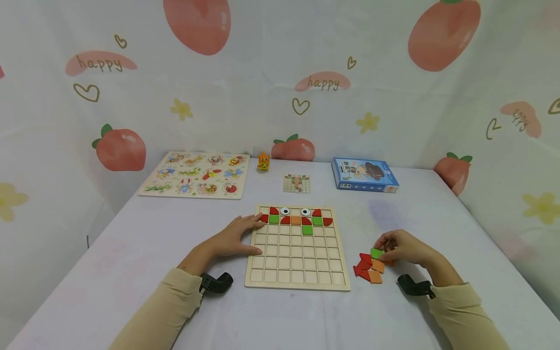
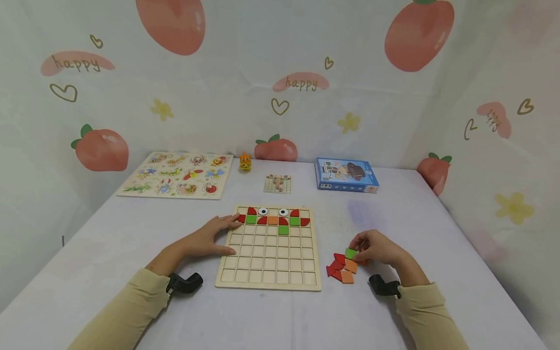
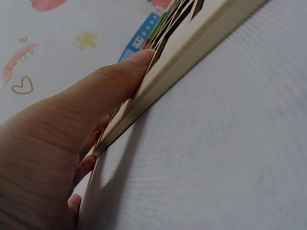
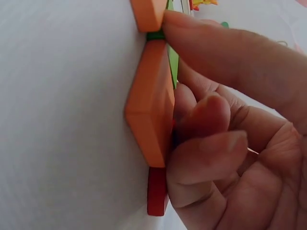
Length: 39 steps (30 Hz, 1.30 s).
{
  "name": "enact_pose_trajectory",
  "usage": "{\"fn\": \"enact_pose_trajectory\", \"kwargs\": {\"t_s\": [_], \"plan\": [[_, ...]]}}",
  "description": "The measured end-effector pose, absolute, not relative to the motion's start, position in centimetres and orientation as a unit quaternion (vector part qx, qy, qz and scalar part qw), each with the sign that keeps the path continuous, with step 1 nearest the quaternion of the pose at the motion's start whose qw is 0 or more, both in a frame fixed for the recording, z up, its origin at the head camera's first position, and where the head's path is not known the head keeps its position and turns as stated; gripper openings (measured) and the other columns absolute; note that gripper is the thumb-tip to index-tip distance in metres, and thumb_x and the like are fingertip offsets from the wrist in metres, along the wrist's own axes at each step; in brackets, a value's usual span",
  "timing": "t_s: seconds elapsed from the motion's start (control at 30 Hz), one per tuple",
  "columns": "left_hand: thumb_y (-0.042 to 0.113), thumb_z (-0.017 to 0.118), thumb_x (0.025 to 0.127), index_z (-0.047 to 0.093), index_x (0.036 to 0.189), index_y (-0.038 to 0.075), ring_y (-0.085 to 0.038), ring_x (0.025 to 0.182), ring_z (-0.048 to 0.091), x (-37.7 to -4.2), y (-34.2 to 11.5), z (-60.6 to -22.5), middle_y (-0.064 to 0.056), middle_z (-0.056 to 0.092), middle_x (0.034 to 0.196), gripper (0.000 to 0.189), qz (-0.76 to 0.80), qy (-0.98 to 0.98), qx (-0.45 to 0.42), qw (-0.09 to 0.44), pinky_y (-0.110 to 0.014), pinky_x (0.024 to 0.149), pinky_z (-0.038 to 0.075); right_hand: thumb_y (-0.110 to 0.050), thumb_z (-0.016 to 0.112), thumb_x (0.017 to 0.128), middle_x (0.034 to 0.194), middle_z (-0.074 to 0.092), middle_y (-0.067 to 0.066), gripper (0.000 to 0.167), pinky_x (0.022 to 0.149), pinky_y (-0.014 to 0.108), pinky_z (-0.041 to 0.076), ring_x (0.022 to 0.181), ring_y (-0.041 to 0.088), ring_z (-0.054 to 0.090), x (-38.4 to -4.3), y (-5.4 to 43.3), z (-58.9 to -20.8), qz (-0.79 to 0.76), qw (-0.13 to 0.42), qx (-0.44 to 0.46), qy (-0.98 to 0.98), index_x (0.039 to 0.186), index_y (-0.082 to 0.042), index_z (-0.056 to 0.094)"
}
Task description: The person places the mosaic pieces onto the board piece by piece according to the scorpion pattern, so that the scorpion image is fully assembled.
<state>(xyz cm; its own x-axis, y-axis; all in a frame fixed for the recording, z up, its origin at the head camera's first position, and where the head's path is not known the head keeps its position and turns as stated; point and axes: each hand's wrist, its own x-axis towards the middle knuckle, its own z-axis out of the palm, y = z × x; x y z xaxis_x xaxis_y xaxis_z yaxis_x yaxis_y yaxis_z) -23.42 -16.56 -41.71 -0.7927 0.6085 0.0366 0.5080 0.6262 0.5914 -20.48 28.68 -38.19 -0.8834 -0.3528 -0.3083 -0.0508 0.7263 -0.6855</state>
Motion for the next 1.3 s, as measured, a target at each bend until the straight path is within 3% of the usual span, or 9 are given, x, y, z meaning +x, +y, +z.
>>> {"fn": "enact_pose_trajectory", "kwargs": {"t_s": [0.4, 1.3], "plan": [[0.046, 0.073, 0.075, 0.045, 0.138, 0.011, -0.028, 0.144, 0.018, -23.25, -16.53, -41.43, -0.006, 0.023, 0.155, 0.078, 0.298, 0.900, 0.307, 0.088, -0.051, 0.118, 0.004, -0.011, 0.074, 0.077, 0.073, 0.049, 0.001, 0.032, 0.055, 0.019, 0.044, 0.070, 0.015, 0.048, -20.40, 28.45, -38.01, -0.359, 0.227, -0.101, 0.900, 0.102, 0.006, 0.061], [0.045, 0.073, 0.076, 0.046, 0.137, 0.009, -0.029, 0.143, 0.019, -23.13, -16.46, -41.36, -0.008, 0.023, 0.155, 0.076, 0.302, 0.898, 0.309, 0.088, -0.052, 0.118, 0.004, -0.012, 0.071, 0.081, 0.082, 0.058, 0.003, 0.024, 0.056, 0.021, 0.047, 0.072, 0.015, 0.051, -20.28, 28.25, -37.81, -0.358, 0.219, -0.125, 0.899, 0.097, 0.002, 0.061]]}}
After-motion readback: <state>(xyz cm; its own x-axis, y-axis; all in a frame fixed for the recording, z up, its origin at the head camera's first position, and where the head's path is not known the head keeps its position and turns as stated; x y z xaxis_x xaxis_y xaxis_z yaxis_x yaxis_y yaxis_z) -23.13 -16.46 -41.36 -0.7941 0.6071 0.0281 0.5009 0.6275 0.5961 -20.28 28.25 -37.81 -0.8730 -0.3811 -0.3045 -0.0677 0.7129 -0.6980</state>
